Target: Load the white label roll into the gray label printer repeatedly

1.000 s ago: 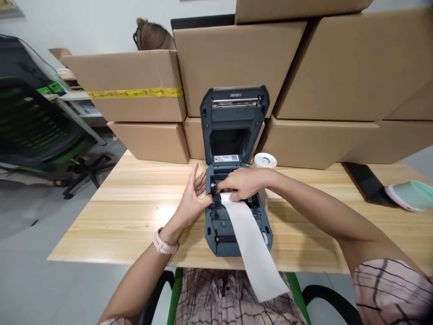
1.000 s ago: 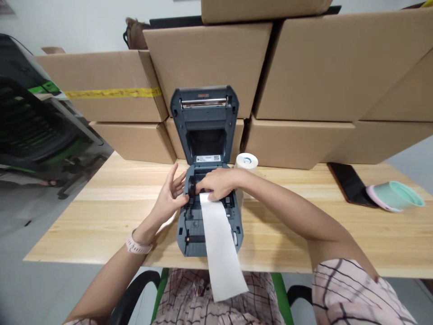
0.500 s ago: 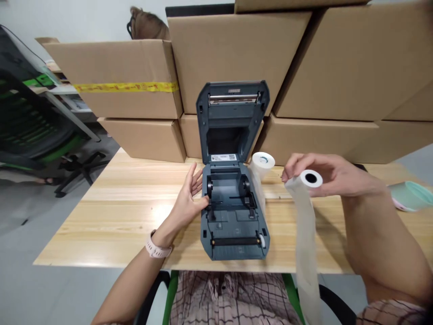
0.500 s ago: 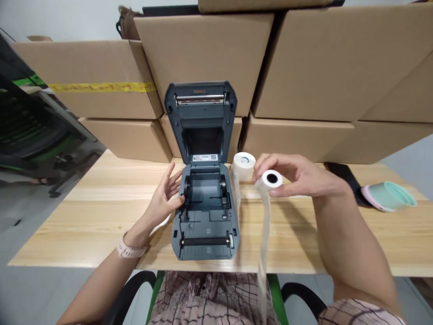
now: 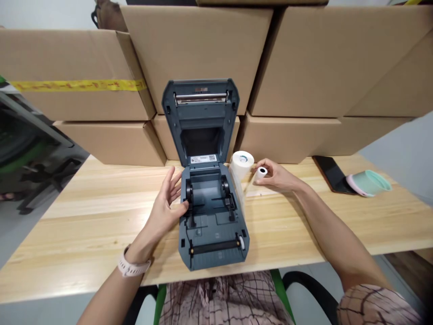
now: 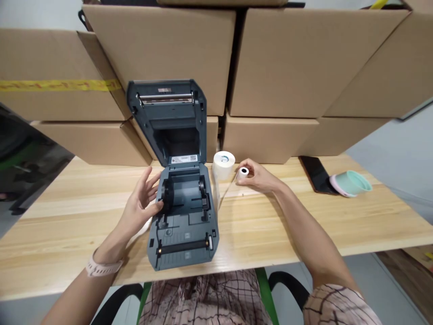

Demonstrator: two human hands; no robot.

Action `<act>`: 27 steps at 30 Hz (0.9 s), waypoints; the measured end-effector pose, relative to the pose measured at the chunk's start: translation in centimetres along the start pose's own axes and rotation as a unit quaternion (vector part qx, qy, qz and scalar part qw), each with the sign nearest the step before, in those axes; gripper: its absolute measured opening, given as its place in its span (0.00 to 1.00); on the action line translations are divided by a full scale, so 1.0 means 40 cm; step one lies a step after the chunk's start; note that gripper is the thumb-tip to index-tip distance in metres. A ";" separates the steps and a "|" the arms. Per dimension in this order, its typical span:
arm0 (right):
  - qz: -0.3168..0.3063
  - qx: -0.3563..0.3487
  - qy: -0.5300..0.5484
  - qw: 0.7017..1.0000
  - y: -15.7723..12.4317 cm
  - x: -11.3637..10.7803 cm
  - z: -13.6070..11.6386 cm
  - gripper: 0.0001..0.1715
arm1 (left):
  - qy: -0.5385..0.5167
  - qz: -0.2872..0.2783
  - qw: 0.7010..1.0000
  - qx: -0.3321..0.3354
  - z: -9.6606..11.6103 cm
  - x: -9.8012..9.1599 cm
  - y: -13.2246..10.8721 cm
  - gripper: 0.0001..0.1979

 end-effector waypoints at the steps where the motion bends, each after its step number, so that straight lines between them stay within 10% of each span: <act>1: -0.012 0.000 -0.005 1.000 -0.007 -0.005 -0.002 0.40 | 0.001 0.000 1.000 0.000 0.002 0.000 0.000 0.55; 7: -0.013 -0.050 0.014 0.999 -0.032 -0.068 -0.103 0.48 | 0.003 -0.002 1.000 -0.001 0.001 0.005 0.002 0.56; 12: -0.057 -0.051 -0.116 0.990 0.044 0.035 -0.183 0.49 | -0.023 -0.004 1.000 -0.019 -0.008 0.007 0.000 0.58; 23: 0.007 -0.083 0.023 0.996 0.017 0.003 -0.245 0.32 | -0.054 -0.012 0.998 -0.002 0.001 0.019 0.001 0.56; 27: -0.093 -0.117 0.047 0.988 -0.043 0.112 -0.378 0.36 | -0.058 -0.012 0.998 0.006 0.006 0.021 -0.002 0.55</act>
Point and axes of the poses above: each hand's wrist, its own y-axis towards the middle knuckle, its own x-axis out of the palm, z = x × y, the point moved 10 cm from there along y, towards the middle knuckle, and after that the axes turned 8 degrees about x, right-handed, at the moved point
